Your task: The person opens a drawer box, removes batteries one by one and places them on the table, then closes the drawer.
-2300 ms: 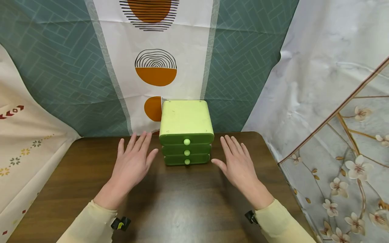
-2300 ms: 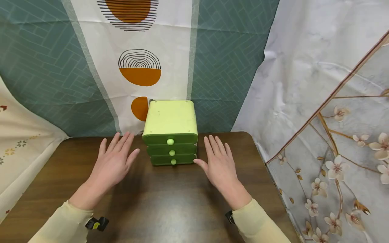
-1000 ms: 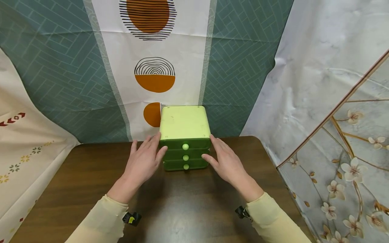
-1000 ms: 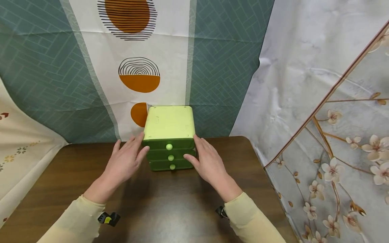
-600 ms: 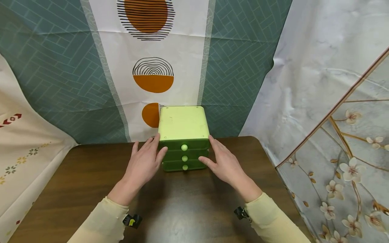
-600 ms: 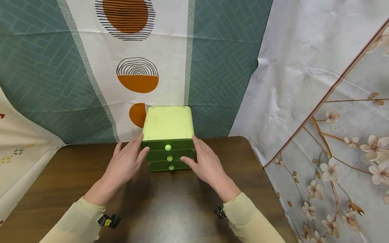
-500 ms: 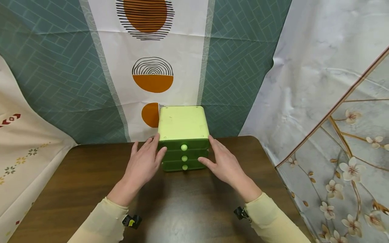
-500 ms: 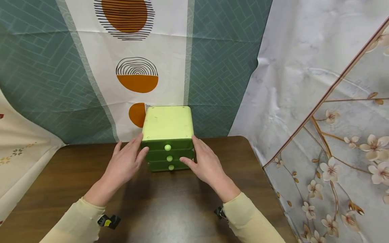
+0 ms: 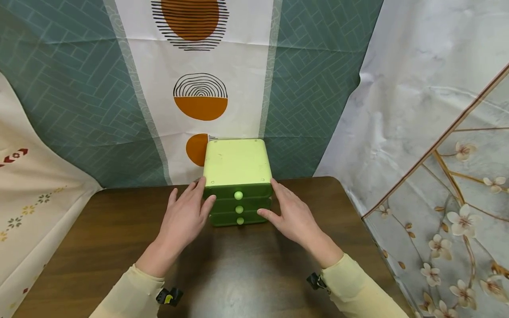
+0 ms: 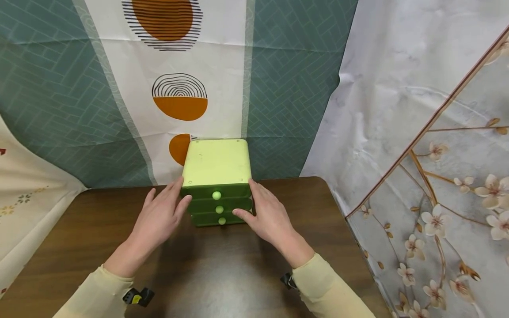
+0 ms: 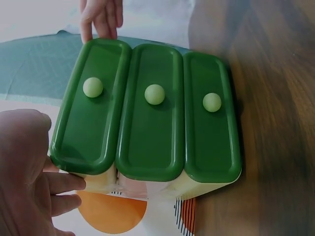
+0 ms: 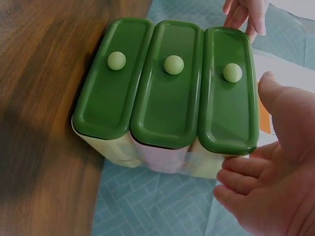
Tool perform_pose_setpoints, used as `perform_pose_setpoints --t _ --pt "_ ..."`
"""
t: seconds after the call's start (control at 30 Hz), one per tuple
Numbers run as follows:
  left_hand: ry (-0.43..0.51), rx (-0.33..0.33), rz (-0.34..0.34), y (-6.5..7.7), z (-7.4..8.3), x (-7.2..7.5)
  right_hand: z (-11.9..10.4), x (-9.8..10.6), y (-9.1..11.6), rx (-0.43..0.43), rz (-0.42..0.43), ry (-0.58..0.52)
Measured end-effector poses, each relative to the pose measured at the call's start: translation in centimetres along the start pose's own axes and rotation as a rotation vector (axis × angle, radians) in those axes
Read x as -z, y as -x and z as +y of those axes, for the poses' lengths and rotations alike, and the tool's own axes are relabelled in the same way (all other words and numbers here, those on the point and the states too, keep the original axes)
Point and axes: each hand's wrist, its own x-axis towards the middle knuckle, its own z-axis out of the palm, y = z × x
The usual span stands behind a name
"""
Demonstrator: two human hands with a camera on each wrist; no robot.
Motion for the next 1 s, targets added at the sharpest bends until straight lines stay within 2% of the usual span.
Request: perform_pose_setpoints --t 0.53,0.8,1.0 --pt "-0.045 -0.035 0.029 -0.5 -0.5 1.6 0.0 0.2 0.0 0.013 0.017 -0.011" --pt "-0.05 -0.051 -0.026 -2.5 -0.3 2.8 -0.4 0.3 0.3 0.055 0.087 0.028" --pt "-0.046 -0.044 -0.11 -5.1 0.0 3.2 -0.7 0.4 0.5 0.091 0.113 0.069"
